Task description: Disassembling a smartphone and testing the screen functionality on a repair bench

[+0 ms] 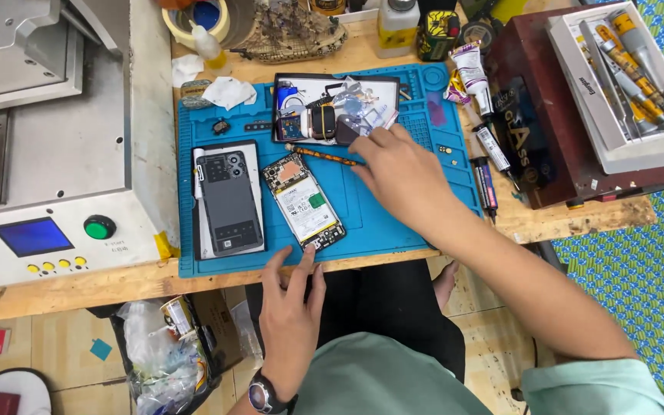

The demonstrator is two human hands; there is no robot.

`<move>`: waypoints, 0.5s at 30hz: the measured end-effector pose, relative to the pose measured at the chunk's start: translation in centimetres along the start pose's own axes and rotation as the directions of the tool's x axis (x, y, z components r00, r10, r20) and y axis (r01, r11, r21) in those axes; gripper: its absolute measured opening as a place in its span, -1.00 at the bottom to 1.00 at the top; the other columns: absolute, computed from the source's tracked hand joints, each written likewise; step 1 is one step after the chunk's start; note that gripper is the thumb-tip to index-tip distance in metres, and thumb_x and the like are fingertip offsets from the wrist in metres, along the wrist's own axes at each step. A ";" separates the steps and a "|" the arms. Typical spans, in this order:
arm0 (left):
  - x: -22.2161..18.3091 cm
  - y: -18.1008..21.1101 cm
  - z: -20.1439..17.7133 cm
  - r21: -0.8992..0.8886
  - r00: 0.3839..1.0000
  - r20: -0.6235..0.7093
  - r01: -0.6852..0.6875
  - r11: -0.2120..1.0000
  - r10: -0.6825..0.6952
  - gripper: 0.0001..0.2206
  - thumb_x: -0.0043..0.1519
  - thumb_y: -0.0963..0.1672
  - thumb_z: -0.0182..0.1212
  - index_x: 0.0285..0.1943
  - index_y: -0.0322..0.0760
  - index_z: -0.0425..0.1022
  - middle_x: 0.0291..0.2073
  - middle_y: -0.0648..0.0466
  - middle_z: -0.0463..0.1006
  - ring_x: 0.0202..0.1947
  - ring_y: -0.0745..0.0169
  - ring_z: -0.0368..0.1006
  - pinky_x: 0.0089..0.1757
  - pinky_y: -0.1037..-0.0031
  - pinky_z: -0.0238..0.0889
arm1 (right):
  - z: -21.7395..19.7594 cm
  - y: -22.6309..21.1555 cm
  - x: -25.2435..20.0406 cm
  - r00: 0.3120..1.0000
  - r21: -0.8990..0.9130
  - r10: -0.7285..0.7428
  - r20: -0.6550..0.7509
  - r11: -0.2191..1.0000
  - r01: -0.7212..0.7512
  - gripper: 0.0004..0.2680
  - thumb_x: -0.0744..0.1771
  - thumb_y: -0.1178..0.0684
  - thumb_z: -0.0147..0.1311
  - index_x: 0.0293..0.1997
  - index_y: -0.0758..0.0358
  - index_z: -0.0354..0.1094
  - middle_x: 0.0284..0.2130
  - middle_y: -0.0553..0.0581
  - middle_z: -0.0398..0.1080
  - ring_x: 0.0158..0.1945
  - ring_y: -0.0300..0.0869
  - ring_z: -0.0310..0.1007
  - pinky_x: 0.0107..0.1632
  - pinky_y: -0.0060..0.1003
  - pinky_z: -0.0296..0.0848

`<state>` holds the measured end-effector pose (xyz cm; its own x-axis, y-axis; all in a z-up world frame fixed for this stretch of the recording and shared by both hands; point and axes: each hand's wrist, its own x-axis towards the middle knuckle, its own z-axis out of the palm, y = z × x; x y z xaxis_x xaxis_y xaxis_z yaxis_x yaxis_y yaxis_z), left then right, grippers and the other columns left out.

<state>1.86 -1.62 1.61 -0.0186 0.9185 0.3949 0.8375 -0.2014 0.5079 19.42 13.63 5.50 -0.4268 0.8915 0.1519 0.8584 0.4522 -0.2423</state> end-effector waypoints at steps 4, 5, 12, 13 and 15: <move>0.0 0.0 -0.4 -0.022 1.000 0.024 0.001 1.000 0.000 -0.69 0.17 -0.18 0.18 0.11 -0.18 0.36 0.00 -0.18 0.29 -0.41 0.17 0.27 -0.43 0.35 0.33 | 3.6 0.7 1.2 0.990 -0.208 -0.124 -0.073 0.972 0.106 -0.79 0.20 0.01 0.19 -0.18 0.21 0.32 -0.34 0.14 0.35 -0.15 0.05 0.29 -0.35 -0.07 0.41; 0.1 0.0 -0.4 -0.018 1.000 0.029 0.006 1.000 -0.005 -0.68 0.17 -0.18 0.18 0.12 -0.18 0.36 0.00 -0.16 0.28 -0.41 0.18 0.28 -0.42 0.34 0.33 | 4.1 0.7 1.4 0.990 -0.217 -0.121 -0.071 0.971 0.104 -0.84 0.21 0.05 0.14 -0.23 0.21 0.33 -0.36 0.13 0.33 -0.17 0.05 0.29 -0.38 -0.06 0.40; -0.2 0.0 -0.1 -0.016 0.995 0.087 0.049 0.999 -0.048 -0.66 0.16 -0.16 0.13 0.14 -0.11 0.32 0.05 -0.12 0.23 -0.26 0.07 0.36 -0.19 0.02 0.35 | -0.2 -0.8 -0.5 0.951 0.011 -0.128 -0.281 0.991 0.136 -0.91 0.29 0.18 0.05 -0.20 0.34 0.32 -0.36 0.18 0.28 -0.28 0.06 0.23 -0.32 -0.09 0.30; -0.2 -0.2 0.0 -0.020 0.995 0.086 0.041 0.999 -0.039 -0.66 0.16 -0.16 0.13 0.14 -0.11 0.32 0.05 -0.12 0.23 -0.26 0.07 0.36 -0.19 0.02 0.35 | -2.0 -0.4 -1.0 0.950 0.006 -0.123 -0.285 0.991 0.130 -0.91 0.29 0.18 0.05 -0.20 0.34 0.32 -0.36 0.18 0.28 -0.28 0.06 0.23 -0.32 -0.09 0.30; -0.2 -0.4 0.2 -0.027 0.999 0.039 0.029 0.999 -0.028 -0.68 0.13 -0.16 0.19 0.09 -0.16 0.40 0.01 -0.13 0.27 -0.31 0.13 0.40 -0.21 0.27 0.39 | -5.6 0.2 -2.2 0.953 0.276 0.214 -0.216 0.949 -0.151 -0.90 0.29 0.13 0.00 -0.18 0.29 0.34 -0.31 0.17 0.38 -0.21 0.01 0.35 -0.19 -0.08 0.30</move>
<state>1.63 -1.64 1.14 -0.0205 0.9363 0.3507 0.8218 -0.1840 0.5392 22.08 11.63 10.46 -0.1614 0.9403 0.2997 0.8006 0.3023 -0.5173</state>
